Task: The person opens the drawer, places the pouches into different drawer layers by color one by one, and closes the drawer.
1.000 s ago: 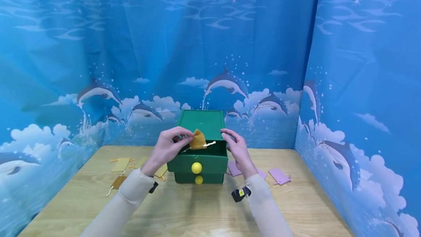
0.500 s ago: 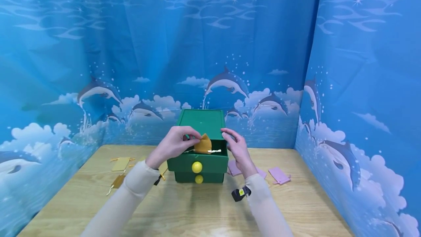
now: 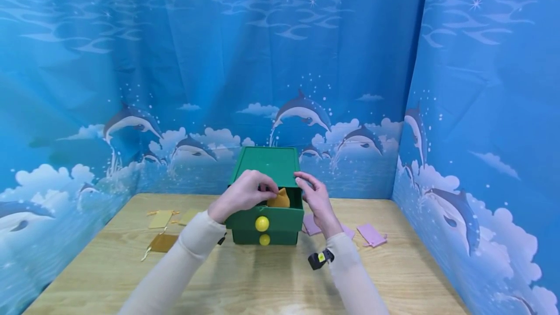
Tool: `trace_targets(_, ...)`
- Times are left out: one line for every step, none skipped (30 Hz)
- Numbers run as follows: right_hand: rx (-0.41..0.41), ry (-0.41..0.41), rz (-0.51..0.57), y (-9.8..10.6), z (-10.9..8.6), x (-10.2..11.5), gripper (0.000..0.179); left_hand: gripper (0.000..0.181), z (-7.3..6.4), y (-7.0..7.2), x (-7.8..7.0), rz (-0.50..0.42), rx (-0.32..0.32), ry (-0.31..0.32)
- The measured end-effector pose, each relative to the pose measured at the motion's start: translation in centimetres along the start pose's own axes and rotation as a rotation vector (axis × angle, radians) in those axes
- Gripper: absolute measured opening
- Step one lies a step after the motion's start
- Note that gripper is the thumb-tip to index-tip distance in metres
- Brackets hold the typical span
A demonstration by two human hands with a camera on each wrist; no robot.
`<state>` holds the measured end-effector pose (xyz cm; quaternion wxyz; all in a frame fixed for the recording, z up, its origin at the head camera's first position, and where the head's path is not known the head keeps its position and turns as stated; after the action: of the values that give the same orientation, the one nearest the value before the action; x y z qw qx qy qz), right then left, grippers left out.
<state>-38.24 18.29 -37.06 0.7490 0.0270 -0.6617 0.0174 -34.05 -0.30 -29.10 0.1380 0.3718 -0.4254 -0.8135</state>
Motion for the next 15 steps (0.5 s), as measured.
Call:
trace_targets(0.001, -0.001, 0.000, -0.01, -0.02, -0.01, 0.049, 0.011, 0.08, -0.09, 0.02, -0.001, 0.006, 0.003)
trace_targets(0.001, -0.002, 0.003, -0.02, -0.04, -0.04, 0.048, 0.010, 0.16, -0.16, 0.05, 0.000, 0.011, 0.006)
trace_targets(0.002, -0.002, 0.005, -0.03, -0.05, -0.05, 0.048, 0.010, 0.22, -0.21, 0.08, 0.002, 0.013, 0.010)
trace_targets(0.004, -0.002, 0.005, -0.02, -0.04, -0.07, 0.048, 0.010, 0.28, -0.25, 0.13, 0.007, 0.014, 0.012)
trace_targets(0.006, -0.001, 0.006, -0.01, -0.02, -0.10, 0.049, 0.010, 0.34, -0.30, 0.18, 0.015, 0.015, 0.015)
trace_targets(0.008, 0.001, 0.006, 0.01, 0.00, -0.12, 0.050, 0.010, 0.38, -0.33, 0.21, 0.020, 0.015, 0.016)
trace_targets(0.009, 0.002, 0.008, 0.01, 0.01, -0.12, 0.050, 0.010, 0.40, -0.34, 0.21, 0.022, 0.016, 0.016)
trace_targets(0.009, 0.003, 0.010, 0.02, 0.02, -0.12, 0.050, 0.010, 0.43, -0.36, 0.24, 0.027, 0.015, 0.017)
trace_targets(0.010, 0.004, 0.010, 0.03, 0.02, -0.12, 0.050, 0.011, 0.44, -0.36, 0.26, 0.025, 0.014, 0.019)
trace_targets(0.011, 0.005, 0.010, 0.04, 0.02, -0.11, 0.050, 0.011, 0.45, -0.36, 0.29, 0.026, 0.012, 0.020)
trace_targets(0.013, 0.006, 0.010, 0.04, 0.02, -0.12, 0.050, 0.012, 0.44, -0.35, 0.30, 0.024, 0.011, 0.022)
trace_targets(0.014, 0.005, 0.011, 0.04, 0.00, -0.11, 0.050, 0.013, 0.43, -0.33, 0.32, 0.022, 0.008, 0.024)
trace_targets(0.014, 0.004, 0.012, 0.04, -0.02, -0.11, 0.050, 0.013, 0.41, -0.31, 0.34, 0.021, 0.003, 0.022)
trace_targets(0.013, 0.004, 0.011, 0.06, -0.01, -0.12, 0.050, 0.014, 0.41, -0.28, 0.39, 0.023, -0.001, 0.021)
trace_targets(0.013, 0.005, 0.012, 0.07, 0.00, -0.12, 0.050, 0.014, 0.39, -0.24, 0.41, 0.018, -0.007, 0.018)
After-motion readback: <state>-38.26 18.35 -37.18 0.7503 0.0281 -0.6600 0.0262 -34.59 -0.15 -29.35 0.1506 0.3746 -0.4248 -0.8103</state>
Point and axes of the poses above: each hand's wrist, its own z-axis towards the middle knuckle, its own y-axis out of the back of the hand, x = y × z, the point moved 5 cm from there along z, towards the middle knuckle, and after that the axes turned 1 degree about -z, right-handed, at the moved point
